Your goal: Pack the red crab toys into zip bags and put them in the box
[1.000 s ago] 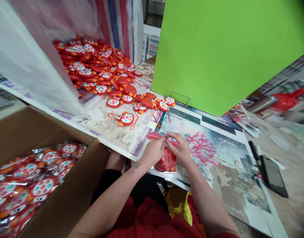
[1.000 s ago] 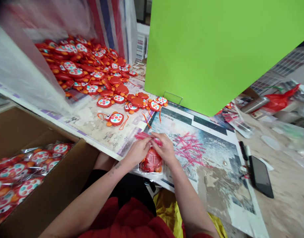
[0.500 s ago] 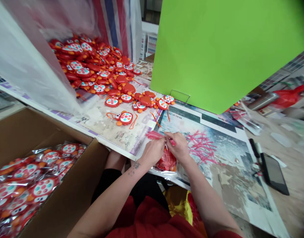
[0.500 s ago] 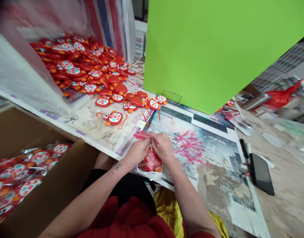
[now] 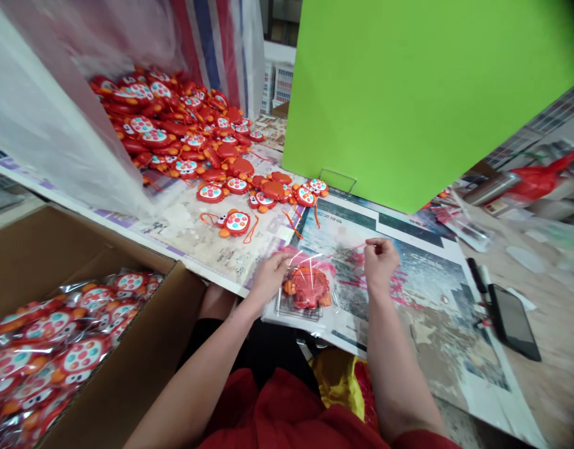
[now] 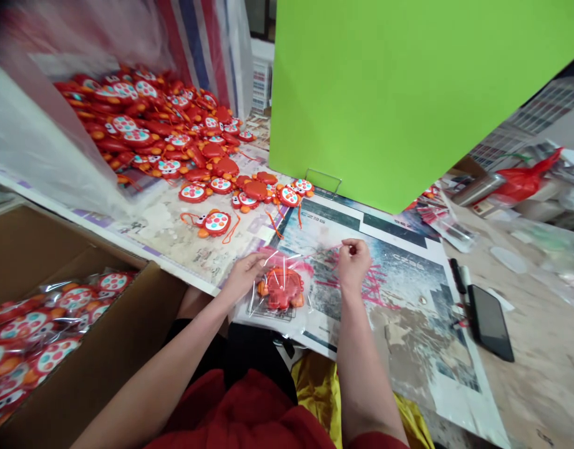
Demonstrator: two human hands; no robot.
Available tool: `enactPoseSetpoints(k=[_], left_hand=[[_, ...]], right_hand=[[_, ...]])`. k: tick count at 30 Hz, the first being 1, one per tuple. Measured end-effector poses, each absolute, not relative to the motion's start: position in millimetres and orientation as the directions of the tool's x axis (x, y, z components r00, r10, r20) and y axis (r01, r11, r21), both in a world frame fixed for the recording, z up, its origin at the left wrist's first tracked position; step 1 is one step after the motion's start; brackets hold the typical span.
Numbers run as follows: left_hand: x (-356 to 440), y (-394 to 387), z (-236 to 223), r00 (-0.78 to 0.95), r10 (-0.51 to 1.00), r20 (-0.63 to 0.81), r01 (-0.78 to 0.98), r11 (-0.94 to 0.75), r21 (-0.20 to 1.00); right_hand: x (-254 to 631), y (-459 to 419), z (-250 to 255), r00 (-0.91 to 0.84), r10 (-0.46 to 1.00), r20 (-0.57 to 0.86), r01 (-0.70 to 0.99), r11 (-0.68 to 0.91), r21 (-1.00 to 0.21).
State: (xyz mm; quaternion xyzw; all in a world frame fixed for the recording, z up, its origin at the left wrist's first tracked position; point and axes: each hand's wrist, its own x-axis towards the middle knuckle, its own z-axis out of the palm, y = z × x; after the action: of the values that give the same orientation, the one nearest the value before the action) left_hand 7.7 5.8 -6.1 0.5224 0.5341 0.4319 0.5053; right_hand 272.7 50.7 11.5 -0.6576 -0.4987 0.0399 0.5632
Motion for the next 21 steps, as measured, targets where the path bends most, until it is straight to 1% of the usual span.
enactPoseSetpoints(k=[2, 4, 10, 12, 14, 16, 18, 19, 21], left_hand=[[4, 7, -10, 0.047, 0.991, -0.127, 0.061, 0.124, 0.990], [3, 7, -13, 0.051, 0.992, -0.120, 0.037, 0.118, 0.992], [2, 6, -19, 0.054, 0.995, -0.086, 0.007, 0.085, 0.996], [1, 6, -20, 0.049, 0.997, -0.064, 0.011, 0.063, 0.998], [0, 6, -19, 0.049, 0.998, -0.048, 0.020, 0.047, 0.999], [-1, 5, -16, 0.055, 0.997, -0.060, 0.009, 0.059, 0.998], [-1, 4, -13, 0.066, 0.994, -0.090, -0.019, 0.091, 0.996], [-1, 4, -11, 0.072, 0.992, -0.104, -0.031, 0.106, 0.994], [-1, 4, -8, 0.087, 0.988, -0.129, -0.043, 0.133, 0.990]], right_hand=[[286, 55, 8, 0.568, 0.649, 0.507, 0.616, 0.073, -0.784], [293, 57, 4, 0.592, 0.627, 0.506, 0.623, 0.042, -0.781], [305, 60, -4, 0.617, 0.562, 0.551, 0.652, 0.029, -0.758], [306, 60, -7, 0.583, 0.592, 0.556, 0.675, 0.029, -0.737], [303, 60, -11, 0.472, 0.679, 0.562, 0.756, 0.016, -0.654], [296, 59, -14, 0.356, 0.749, 0.559, 0.857, -0.024, -0.515], [290, 57, -14, 0.326, 0.751, 0.574, 0.914, -0.094, -0.395], [288, 56, -13, 0.341, 0.730, 0.593, 0.920, -0.130, -0.370], [288, 54, -9, 0.381, 0.677, 0.629, 0.912, -0.165, -0.374]])
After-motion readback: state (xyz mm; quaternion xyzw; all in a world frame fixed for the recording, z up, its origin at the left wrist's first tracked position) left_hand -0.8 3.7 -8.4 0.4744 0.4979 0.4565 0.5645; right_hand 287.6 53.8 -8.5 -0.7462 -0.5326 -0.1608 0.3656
